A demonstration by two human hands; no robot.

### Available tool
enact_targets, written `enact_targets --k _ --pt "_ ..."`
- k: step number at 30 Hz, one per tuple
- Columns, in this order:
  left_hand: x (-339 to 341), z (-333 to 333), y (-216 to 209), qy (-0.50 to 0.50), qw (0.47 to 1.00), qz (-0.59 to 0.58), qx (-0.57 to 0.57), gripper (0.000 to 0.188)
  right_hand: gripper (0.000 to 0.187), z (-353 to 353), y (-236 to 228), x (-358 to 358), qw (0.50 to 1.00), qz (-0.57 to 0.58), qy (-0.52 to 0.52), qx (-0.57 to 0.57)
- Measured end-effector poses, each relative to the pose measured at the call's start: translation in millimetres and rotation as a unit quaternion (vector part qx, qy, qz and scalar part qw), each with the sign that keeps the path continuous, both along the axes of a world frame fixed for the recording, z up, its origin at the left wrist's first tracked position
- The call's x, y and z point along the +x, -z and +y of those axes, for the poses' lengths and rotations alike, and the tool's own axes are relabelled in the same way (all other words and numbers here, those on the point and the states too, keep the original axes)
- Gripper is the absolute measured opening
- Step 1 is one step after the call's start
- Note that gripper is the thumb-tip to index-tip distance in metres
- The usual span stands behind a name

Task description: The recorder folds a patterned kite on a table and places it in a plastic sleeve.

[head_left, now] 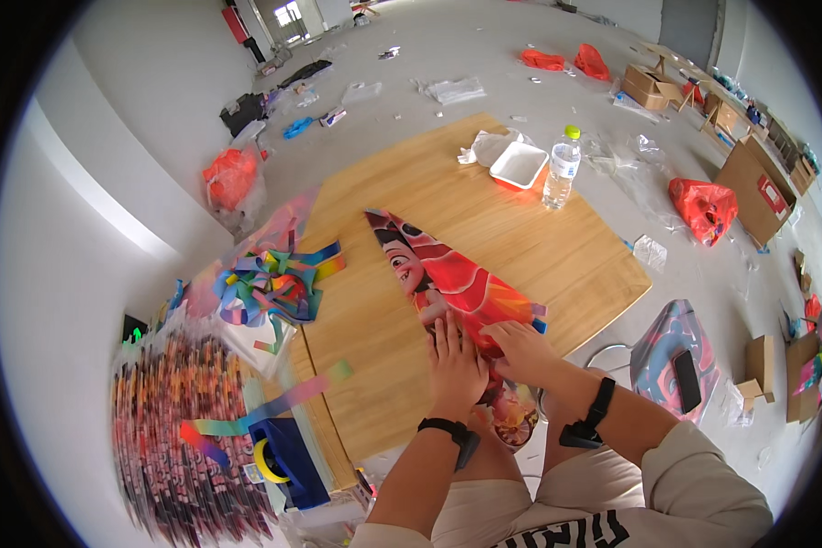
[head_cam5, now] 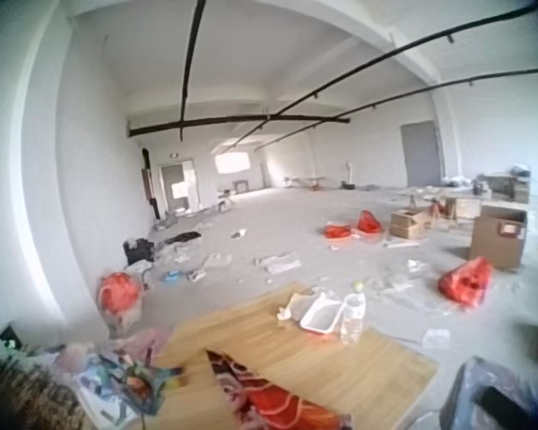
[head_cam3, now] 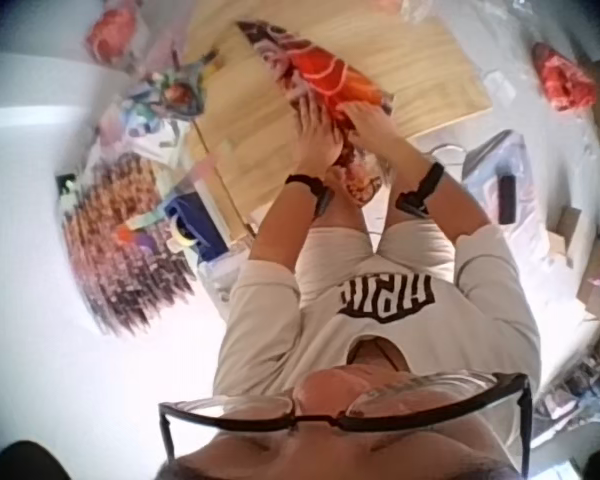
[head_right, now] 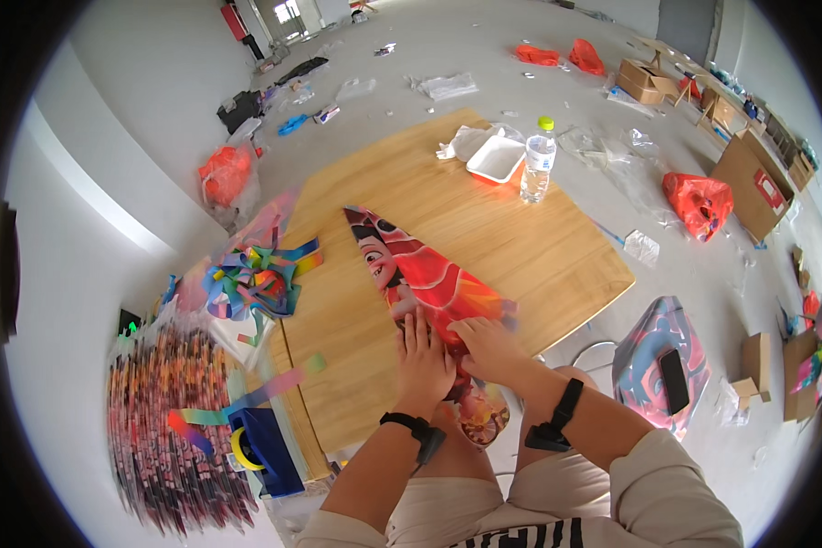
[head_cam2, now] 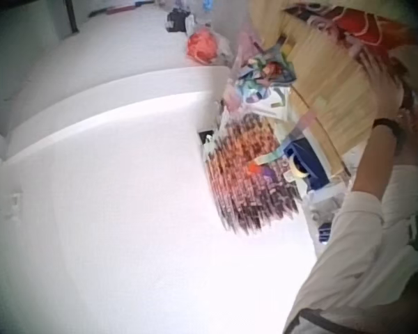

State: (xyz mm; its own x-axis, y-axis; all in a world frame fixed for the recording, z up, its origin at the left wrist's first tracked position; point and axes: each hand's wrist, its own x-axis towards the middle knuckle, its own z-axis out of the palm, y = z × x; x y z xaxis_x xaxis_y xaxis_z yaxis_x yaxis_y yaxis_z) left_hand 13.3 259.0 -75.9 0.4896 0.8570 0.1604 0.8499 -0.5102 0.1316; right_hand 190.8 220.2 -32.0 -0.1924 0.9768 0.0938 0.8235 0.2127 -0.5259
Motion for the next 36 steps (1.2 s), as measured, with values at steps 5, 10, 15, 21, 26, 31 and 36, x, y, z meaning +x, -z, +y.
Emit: enact_targets --k 5,10,15,21,26,31,36 --pt "-8 8 23 0.0 0.998 -0.056 0.032 0.06 0.062 -2 14 0 0.999 0.025 0.003 0.023" --pt "-13 23 9 0.041 0.992 -0.122 0.001 0.048 0.047 5 35 7 0.992 0.108 0.053 0.025" --pt "-12 42 -11 0.048 0.99 -0.129 -0.015 0.036 0.038 0 40 9 0.987 0.128 0.077 0.06" --pt "-4 50 -5 0.018 0.976 -0.215 0.026 0.039 0.046 -2 31 14 0.991 0.094 0.032 0.092" --pt "5 45 -3 0.007 0.982 -0.184 0.044 0.052 0.054 -4 35 15 0.988 0.112 0.029 0.104" --pt "-1 44 11 0.006 0.989 -0.141 0.051 0.058 0.055 -4 25 14 0.987 0.084 0.01 0.139" --pt "-1 45 14 0.007 0.994 -0.108 0.025 0.059 0.049 -5 23 15 0.981 0.085 0.024 0.172"
